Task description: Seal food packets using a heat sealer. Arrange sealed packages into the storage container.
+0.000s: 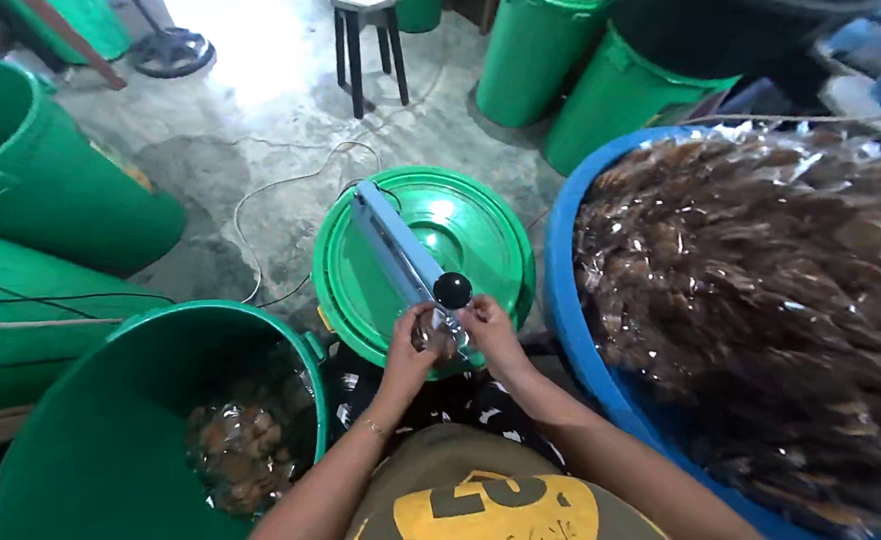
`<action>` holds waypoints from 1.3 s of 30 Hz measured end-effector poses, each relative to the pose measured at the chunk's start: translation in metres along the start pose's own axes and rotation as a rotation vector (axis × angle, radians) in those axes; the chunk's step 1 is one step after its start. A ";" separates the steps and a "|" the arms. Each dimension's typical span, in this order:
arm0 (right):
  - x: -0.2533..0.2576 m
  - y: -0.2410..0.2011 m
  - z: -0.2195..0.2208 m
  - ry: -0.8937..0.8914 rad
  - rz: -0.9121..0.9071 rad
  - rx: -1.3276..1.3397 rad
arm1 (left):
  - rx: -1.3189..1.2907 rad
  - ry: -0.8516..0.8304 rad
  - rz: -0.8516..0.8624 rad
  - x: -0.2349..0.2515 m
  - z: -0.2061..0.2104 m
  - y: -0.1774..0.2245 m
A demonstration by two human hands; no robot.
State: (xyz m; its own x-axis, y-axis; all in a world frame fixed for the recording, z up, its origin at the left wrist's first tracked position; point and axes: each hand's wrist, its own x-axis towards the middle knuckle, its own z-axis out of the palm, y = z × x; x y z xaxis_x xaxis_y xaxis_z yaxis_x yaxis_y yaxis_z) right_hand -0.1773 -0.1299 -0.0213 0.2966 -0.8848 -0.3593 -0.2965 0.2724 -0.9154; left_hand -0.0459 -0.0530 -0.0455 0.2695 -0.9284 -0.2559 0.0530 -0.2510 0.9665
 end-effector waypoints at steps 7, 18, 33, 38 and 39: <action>0.074 -0.030 0.009 -0.038 -0.239 -0.487 | -0.108 0.226 -0.002 0.044 -0.009 -0.008; 0.026 -0.064 0.028 -0.349 -0.251 -1.165 | -0.058 0.290 -0.039 0.099 -0.042 0.005; 0.028 -0.030 0.013 -0.197 -0.511 -0.886 | -0.281 0.212 -0.107 0.097 -0.042 0.021; 0.020 -0.022 0.003 0.003 -1.101 -0.631 | 0.352 0.139 0.138 0.086 -0.050 0.020; 0.012 -0.027 -0.010 0.012 -1.185 -0.536 | 0.374 0.114 0.218 0.075 -0.060 0.018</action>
State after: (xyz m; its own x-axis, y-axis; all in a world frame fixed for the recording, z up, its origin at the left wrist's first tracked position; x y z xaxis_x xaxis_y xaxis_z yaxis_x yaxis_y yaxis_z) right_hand -0.1746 -0.1515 0.0005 0.6190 -0.4858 0.6171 -0.1855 -0.8539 -0.4862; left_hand 0.0333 -0.1106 -0.0463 0.3415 -0.9396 -0.0227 -0.3629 -0.1541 0.9190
